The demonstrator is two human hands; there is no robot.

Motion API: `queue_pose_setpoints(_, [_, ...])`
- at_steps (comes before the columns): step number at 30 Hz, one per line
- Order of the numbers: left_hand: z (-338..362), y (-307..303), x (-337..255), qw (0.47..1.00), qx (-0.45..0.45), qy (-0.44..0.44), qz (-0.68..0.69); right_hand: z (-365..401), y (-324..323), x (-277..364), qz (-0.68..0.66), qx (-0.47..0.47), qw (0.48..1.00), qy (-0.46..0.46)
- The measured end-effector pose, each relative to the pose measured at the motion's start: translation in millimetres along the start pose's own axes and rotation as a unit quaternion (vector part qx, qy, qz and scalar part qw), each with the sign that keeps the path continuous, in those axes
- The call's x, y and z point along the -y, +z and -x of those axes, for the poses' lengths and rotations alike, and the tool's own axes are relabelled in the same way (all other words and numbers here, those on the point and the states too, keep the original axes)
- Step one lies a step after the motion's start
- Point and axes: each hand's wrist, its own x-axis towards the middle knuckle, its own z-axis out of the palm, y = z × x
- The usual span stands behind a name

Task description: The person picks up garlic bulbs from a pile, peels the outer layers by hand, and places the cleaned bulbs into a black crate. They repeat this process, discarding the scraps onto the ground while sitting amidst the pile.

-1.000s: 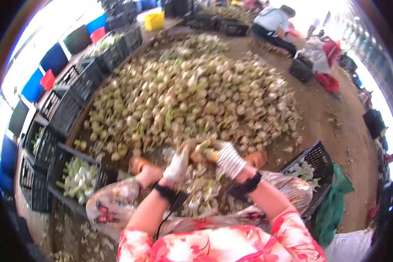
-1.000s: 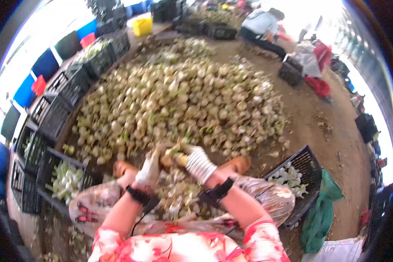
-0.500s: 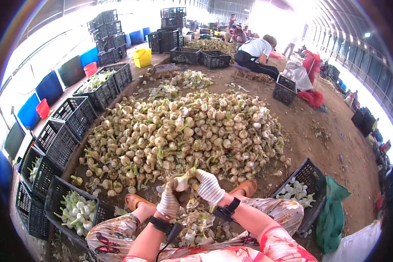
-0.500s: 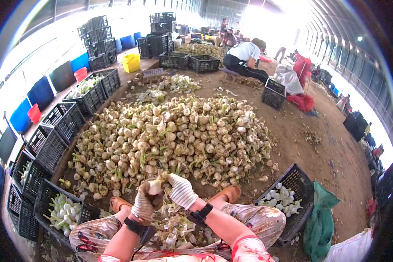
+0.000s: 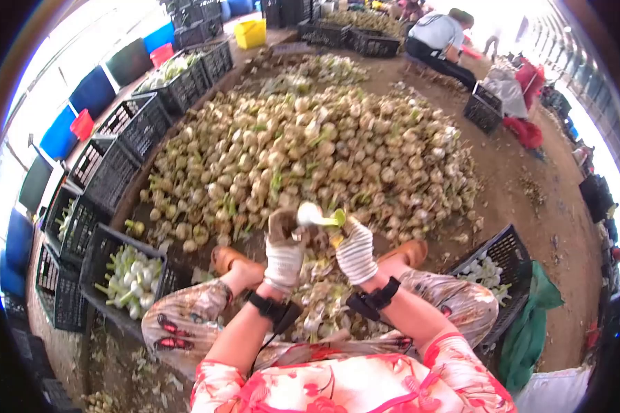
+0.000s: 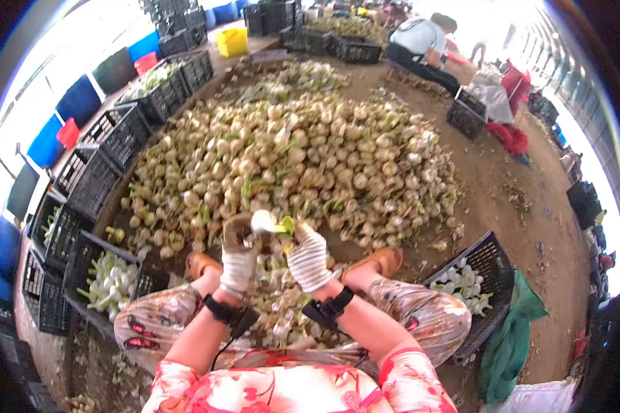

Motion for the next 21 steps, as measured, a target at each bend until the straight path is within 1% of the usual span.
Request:
queue_pose_setpoints(1, [-4,-3,1,0.999,-0.032,0.002,0.012,3,4,2,-0.01,0.001,1.0,-0.015])
queue_pose_setpoints(2, [-10,-5,10,0.994,-0.011,0.005,0.111,4,6,11,-0.075,0.018,0.997,-0.006])
queue_pose_setpoints(3, [-17,-10,9,0.989,0.029,-0.014,0.144,3,5,12,-0.062,0.043,0.997,-0.018])
queue_pose_setpoints(5, [-18,-21,1,0.974,0.104,-0.051,0.193,3,4,22,-0.063,0.049,0.997,0.007])
queue_pose_setpoints(6, [-23,-22,-1,0.987,0.117,0.005,0.11,1,2,21,-0.073,0.066,0.994,0.038])
queue_pose_setpoints(7, [-18,-22,-11,0.978,0.153,0.012,0.14,0,-1,27,-0.121,0.082,0.987,0.061])
queue_pose_setpoints(9, [-26,-28,-8,0.98,0.163,0.099,0.062,0,-4,25,-0.121,0.121,0.981,0.087])
queue_pose_setpoints(10, [-27,-31,-9,0.973,0.189,0.019,0.129,-2,-7,29,-0.159,0.145,0.97,0.112])
queue_pose_setpoints(11, [-27,-34,-12,0.965,0.202,-0.041,0.164,-5,-10,32,-0.197,0.169,0.956,0.136])
queue_pose_setpoints(13, [-25,-42,-29,0.928,0.23,-0.153,0.249,-8,-19,31,-0.262,0.165,0.926,0.214])
queue_pose_setpoints(15, [-26,-49,-40,0.868,0.282,-0.225,0.34,-12,-20,26,-0.344,0.135,0.894,0.254])
queue_pose_setpoints(16, [-23,-51,-41,0.831,0.307,-0.262,0.383,-15,-21,11,-0.404,0.124,0.868,0.26])
queue_pose_setpoints(17, [-23,-50,-40,0.856,0.303,-0.249,0.336,-14,-24,2,-0.425,0.126,0.852,0.28])
queue_pose_setpoints(19, [-18,-46,-27,0.9,0.288,-0.224,0.24,-11,-26,3,-0.399,0.132,0.864,0.277])
queue_pose_setpoints(20, [-22,-46,-9,0.834,0.254,-0.324,0.367,-9,-24,8,-0.359,0.136,0.884,0.266])
queue_pose_setpoints(21, [-20,-46,-3,0.88,0.209,-0.279,0.322,-7,-22,18,-0.319,0.138,0.903,0.254])
